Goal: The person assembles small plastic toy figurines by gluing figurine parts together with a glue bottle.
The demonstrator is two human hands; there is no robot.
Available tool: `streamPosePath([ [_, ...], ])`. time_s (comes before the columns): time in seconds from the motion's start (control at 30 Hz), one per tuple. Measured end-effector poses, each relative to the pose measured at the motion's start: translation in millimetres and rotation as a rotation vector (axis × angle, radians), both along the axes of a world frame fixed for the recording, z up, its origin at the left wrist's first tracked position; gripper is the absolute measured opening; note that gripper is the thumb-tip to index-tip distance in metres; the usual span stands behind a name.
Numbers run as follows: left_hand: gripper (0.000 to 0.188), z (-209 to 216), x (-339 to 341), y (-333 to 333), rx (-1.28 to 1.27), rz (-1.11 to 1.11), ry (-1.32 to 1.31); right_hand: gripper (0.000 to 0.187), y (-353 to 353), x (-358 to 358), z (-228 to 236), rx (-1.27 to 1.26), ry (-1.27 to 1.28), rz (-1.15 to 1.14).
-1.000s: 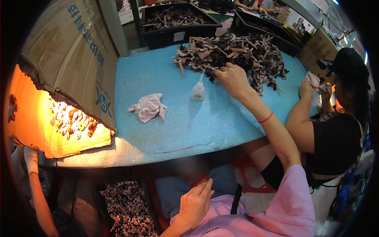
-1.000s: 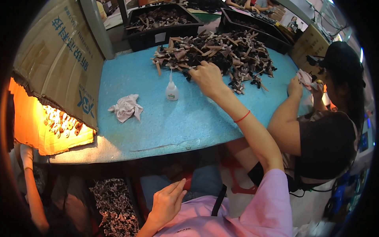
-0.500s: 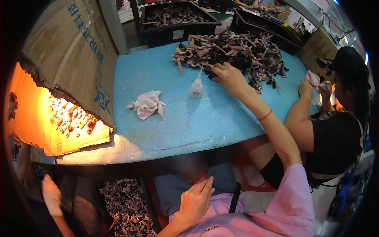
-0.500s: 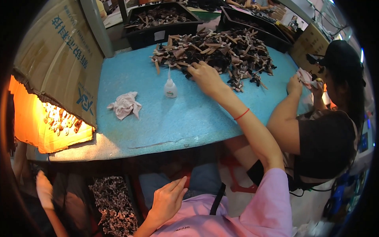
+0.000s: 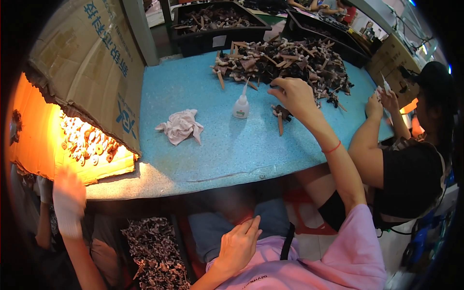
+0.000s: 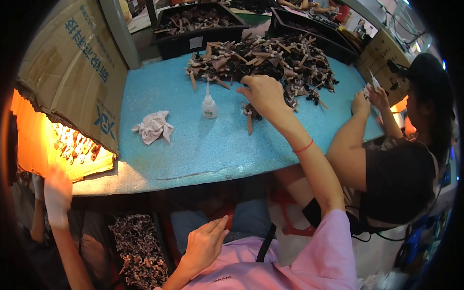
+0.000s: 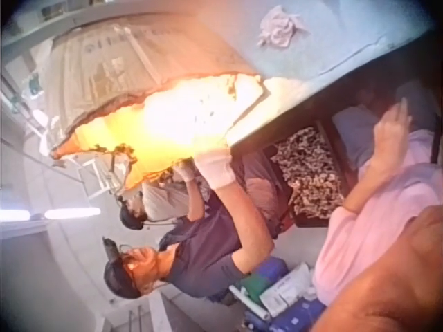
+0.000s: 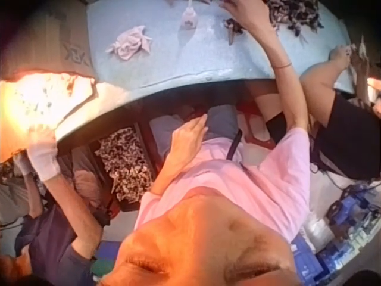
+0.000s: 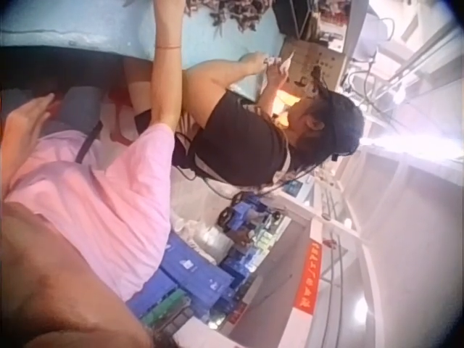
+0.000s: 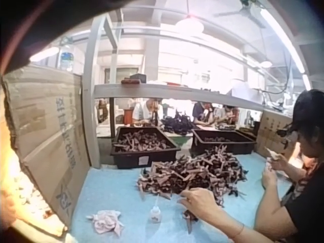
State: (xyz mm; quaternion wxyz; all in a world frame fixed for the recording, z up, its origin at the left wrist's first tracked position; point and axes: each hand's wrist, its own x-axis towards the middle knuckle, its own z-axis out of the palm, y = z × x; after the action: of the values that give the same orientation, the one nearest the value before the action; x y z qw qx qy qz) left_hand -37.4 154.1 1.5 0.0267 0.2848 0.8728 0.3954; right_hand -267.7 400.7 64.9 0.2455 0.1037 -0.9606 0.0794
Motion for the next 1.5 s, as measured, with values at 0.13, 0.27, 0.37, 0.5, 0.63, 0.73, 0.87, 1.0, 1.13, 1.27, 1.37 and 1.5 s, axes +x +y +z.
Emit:
streamPosePath([
  [0.13, 0.031, 0, -2, 1, -0.014, -0.009, -0.003, 0.038, -5, 39, 2, 0.063, -0.178, 0.104],
  [0.27, 0.031, 2, -2, 5, -0.019, -0.031, -0.018, 0.034, -5, 51, -6, -0.004, -0.09, 0.168],
  [0.37, 0.031, 7, -5, 8, -0.007, -0.036, -0.002, 0.032, 10, 49, -8, -0.139, -0.145, 0.176],
  [0.5, 0.031, 12, -15, 7, 0.219, 0.037, -0.015, 0.036, 2, 68, 8, -1.006, -0.523, 0.296],
  [0.63, 0.029, 34, -36, 14, 0.759, 0.131, -0.41, 0.04, -14, 101, 9, -1.438, -0.723, 0.487],
  [0.73, 0.034, 34, -56, 23, 0.865, 0.284, -0.247, 0.04, -35, 118, 13, -1.51, -0.817, 0.54],
  [0.87, 0.035, 45, -66, 27, 1.127, 0.105, -0.691, 0.037, -56, 134, 8, -1.304, -0.648, 0.638],
  [1.0, 0.024, 43, -66, 16, 1.055, 0.18, -0.664, 0.029, -62, 128, 7, -0.998, -0.459, 0.699],
  [1.13, 0.025, 35, -61, 1, 1.079, 0.206, -0.616, 0.02, -58, 95, 4, -1.194, -0.359, 0.262],
  [1.27, 0.025, 30, -53, -7, 1.232, 0.257, -0.601, 0.026, -51, 43, -16, -1.079, -0.197, 0.221],
  [1.37, 0.022, 29, -49, -9, 1.294, 0.327, -0.605, 0.04, -51, 23, -34, -0.89, -0.164, 0.26],
  [1.5, 0.014, 30, -47, -12, 1.291, 0.404, -0.557, 0.032, -60, 21, -35, -0.492, -0.201, 0.146],
])
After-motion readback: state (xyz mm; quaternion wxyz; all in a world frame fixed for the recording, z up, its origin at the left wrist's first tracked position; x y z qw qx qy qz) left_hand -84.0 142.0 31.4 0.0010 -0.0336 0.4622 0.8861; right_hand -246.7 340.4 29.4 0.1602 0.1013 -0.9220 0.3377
